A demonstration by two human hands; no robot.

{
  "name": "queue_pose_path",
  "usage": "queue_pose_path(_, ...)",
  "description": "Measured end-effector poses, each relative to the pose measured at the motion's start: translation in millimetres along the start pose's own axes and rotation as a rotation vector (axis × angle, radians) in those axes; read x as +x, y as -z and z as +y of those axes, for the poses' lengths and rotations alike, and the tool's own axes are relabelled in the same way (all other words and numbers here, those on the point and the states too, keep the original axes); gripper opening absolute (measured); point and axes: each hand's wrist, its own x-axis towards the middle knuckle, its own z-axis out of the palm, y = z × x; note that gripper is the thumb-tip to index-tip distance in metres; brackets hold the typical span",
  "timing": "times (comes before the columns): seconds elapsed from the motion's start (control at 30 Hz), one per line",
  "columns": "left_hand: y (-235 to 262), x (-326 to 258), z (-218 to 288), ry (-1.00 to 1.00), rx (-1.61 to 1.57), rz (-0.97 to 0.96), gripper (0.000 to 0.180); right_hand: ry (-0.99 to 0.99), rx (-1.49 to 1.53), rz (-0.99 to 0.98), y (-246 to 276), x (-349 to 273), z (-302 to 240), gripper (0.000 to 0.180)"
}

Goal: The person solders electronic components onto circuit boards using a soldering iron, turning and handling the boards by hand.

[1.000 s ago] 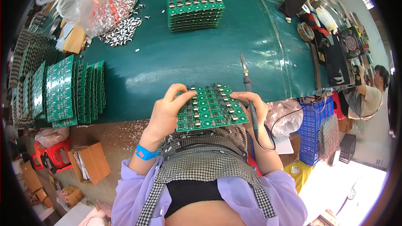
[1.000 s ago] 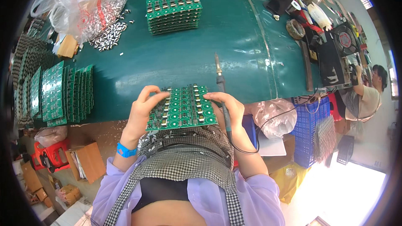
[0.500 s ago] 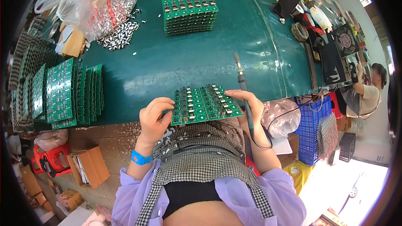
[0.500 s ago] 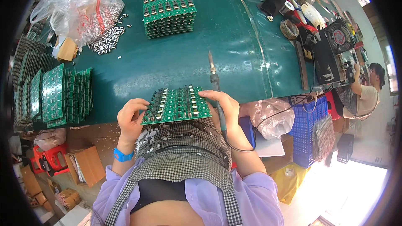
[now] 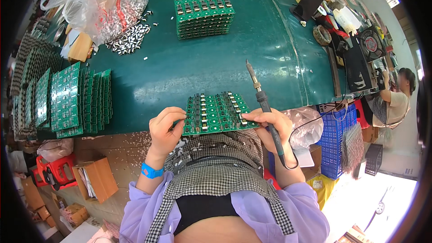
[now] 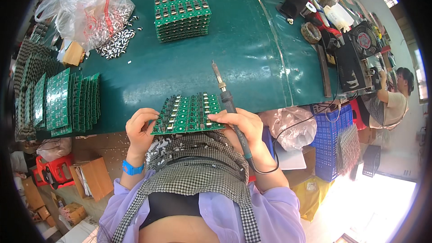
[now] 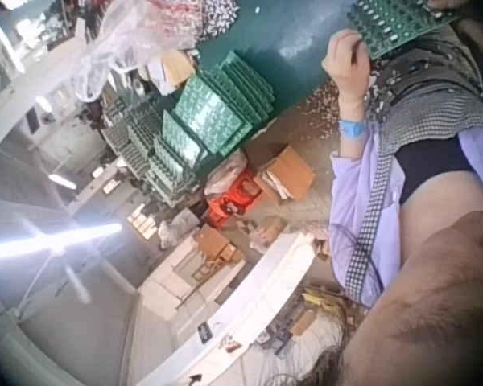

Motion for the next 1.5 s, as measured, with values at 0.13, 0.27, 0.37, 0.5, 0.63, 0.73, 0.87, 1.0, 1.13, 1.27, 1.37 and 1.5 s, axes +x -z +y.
queue_pose_path(0.13, -1.1, 1.0, 1.2, 0.028, -0.016, 0.004, 0.017, -0.219, 0.208, 0.137, -13.0, -8.5, 4.3, 0.038)
queue_pose_path(0.27, -0.7, 2.0, 1.2, 0.029, -0.009, 0.008, 0.017, -0.226, 0.022, 0.069, -8.1, -6.5, 12.8, 0.034)
queue_pose_path(0.37, -0.7, 2.7, 0.7, 0.009, 0.001, 0.006, 0.017, -0.178, 0.011, 0.011, -7.5, -9.9, 20.3, 0.034)
queue_pose_path(0.5, -1.0, 1.7, 1.1, 0.022, 0.004, 0.014, 0.018, -0.183, -0.023, 0.033, -8.3, -6.6, 12.6, 0.034)
queue_pose_path(0.63, -2.9, 3.2, -0.6, 0.027, -0.007, 0.022, 0.019, -0.282, 0.065, 0.19, -16.5, -9.4, 17.1, 0.035)
queue_pose_path(0.73, -1.9, 3.4, 0.6, 0.018, 0.005, 0.017, 0.019, -0.33, 0.013, 0.141, -10.5, -14.7, 17.6, 0.036)
queue_pose_path(0.87, -2.3, 2.6, 1.0, 0.017, 0.008, 0.024, 0.02, -0.305, 0.052, 0.145, -12.7, -19.3, 24.6, 0.038)
queue_pose_path(1.0, -2.2, 0.9, -0.9, 0.019, 0.007, 0.021, 0.02, -0.234, 0.075, 0.146, -15.5, -11.1, 24.6, 0.041)
queue_pose_path(1.13, -1.5, -0.3, 0.3, 0.018, 0.007, 0.017, 0.02, -0.141, 0.068, 0.071, -12.9, -9.5, 27.4, 0.038)
queue_pose_path(1.27, -1.7, -0.5, 0.1, 0.012, 0.012, 0.015, 0.02, -0.086, 0.116, 0.072, -9.6, -15.2, 20.4, 0.042)
queue_pose_path(1.37, -1.7, -1.0, 0.4, 0.016, 0.013, 0.009, 0.02, -0.018, 0.175, 0.057, -6.8, -8.8, 7.9, 0.049)
queue_pose_path(1.5, -1.7, -2.5, -0.7, 0.031, 0.016, 0.02, 0.02, 0.042, 0.129, 0.022, -7.8, -2.8, 5.0, 0.051)
